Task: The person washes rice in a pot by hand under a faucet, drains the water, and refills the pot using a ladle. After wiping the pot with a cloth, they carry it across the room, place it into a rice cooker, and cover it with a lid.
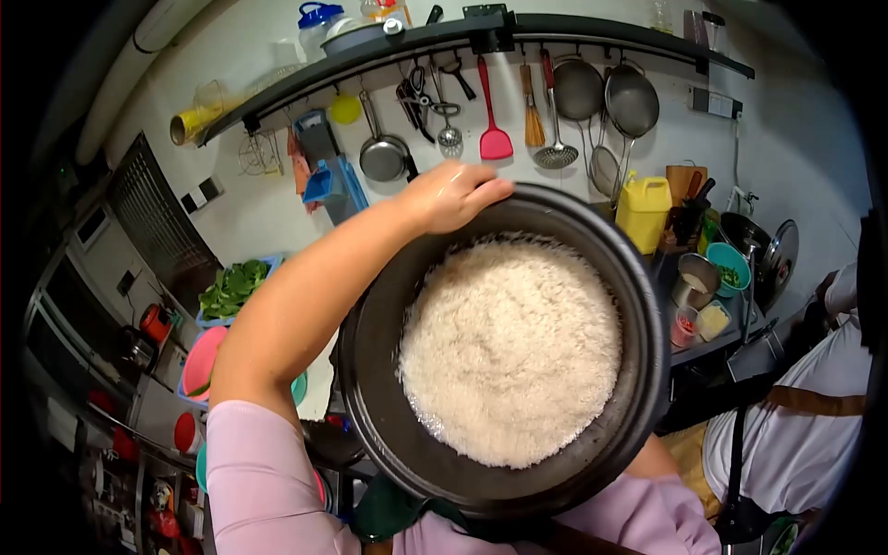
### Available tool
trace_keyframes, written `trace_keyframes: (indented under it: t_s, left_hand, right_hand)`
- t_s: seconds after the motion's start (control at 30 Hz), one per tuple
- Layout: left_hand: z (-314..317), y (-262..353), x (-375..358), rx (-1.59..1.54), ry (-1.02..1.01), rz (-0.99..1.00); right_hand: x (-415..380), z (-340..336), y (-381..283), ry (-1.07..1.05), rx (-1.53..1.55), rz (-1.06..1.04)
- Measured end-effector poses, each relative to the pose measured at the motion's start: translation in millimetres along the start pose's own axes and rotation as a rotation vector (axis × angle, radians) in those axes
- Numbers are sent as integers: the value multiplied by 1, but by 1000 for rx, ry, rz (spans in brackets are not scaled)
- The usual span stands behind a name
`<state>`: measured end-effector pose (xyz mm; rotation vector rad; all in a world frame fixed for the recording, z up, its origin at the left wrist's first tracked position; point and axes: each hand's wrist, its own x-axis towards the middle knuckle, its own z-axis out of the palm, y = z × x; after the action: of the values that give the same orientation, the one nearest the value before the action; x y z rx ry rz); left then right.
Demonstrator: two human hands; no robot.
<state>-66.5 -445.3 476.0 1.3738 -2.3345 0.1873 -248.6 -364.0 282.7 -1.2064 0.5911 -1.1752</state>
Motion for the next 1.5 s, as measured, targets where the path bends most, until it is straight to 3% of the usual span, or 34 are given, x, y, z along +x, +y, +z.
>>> trace_keyframes:
  t_s: [0.13,0.23,0.27,0.33,0.37,0.4,0.47,0.5,0.57,0.63,0.7,0.77,0.9,0.97,1.0,1.07,1.1,1.23,1.27,1.33,1.37,1.5]
  left_hand:
    - [-4,55,37,178,-92,49]
    - [2,55,39,174,-83,112]
    - [8,39,29,208,4,148]
    - [6,23,-26,247,160,-34]
    - [5,23,-59,165,93,-275]
    - [23,-3,-100,-126,48,-462]
    - [37,10,-160,-462,-181,-1019]
    - [13,66,-141,-580,-304,-1416]
    - [48,25,-170,-596,-277,-1388]
    - [72,-31,-183,-767,36,-1236]
    - [74,-88,-183,-678,-14,-1143]
    - [52,-84,-164,-603,-76,-1056]
    - [54,-143,-163,-527,-72,-1038]
    - [55,-141,-159,-174,-135,-1026]
    - [58,-140,-161,-200,-123,-1112]
    - [70,-121,-173,-174,-24,-1106]
    - [74,-116,-179,-151,79,-1080]
    - [86,-109,-185,-313,163,-1003]
    - [88,-111,-183,-310,151,-999]
    - [87,-119,-173,-354,220,-780]
    - [82,-119,-163,-348,217,-772]
    - [55,-79,-117,-287,266,-608]
  right_hand:
    - [-2,0,-5,44,-17,-8]
    - [-3,-3,-2,76,-30,-20]
    - [-2,-4,-3,86,-31,-23]
    - [2,-3,-5,107,-28,-23]
    - [3,-5,-5,119,-24,-26]
    - [4,-4,-6,129,-23,-35]
    - [5,-4,-6,157,-26,-42]
    - [5,-4,-6,174,-30,-46]
    - [8,-2,-7,215,-39,-43]
    - [14,0,-11,260,-49,-33]
    - [18,-1,-11,324,-87,-7]
    - [18,-4,-9,405,-155,55]
    - [-5,-2,12,518,-347,280]
    - [-18,0,66,517,-441,-105]
    - [-18,-1,64,510,-436,-101]
    - [-15,-5,53,335,-946,-234]
    - [-10,-4,46,339,-939,-237]
    - [9,11,12,-9,901,-140]
    - [24,14,-5,2,907,-142]
    - [72,18,-47,-48,534,255]
    - [84,19,-57,-78,337,443]
    - [136,24,-57,-309,178,442]
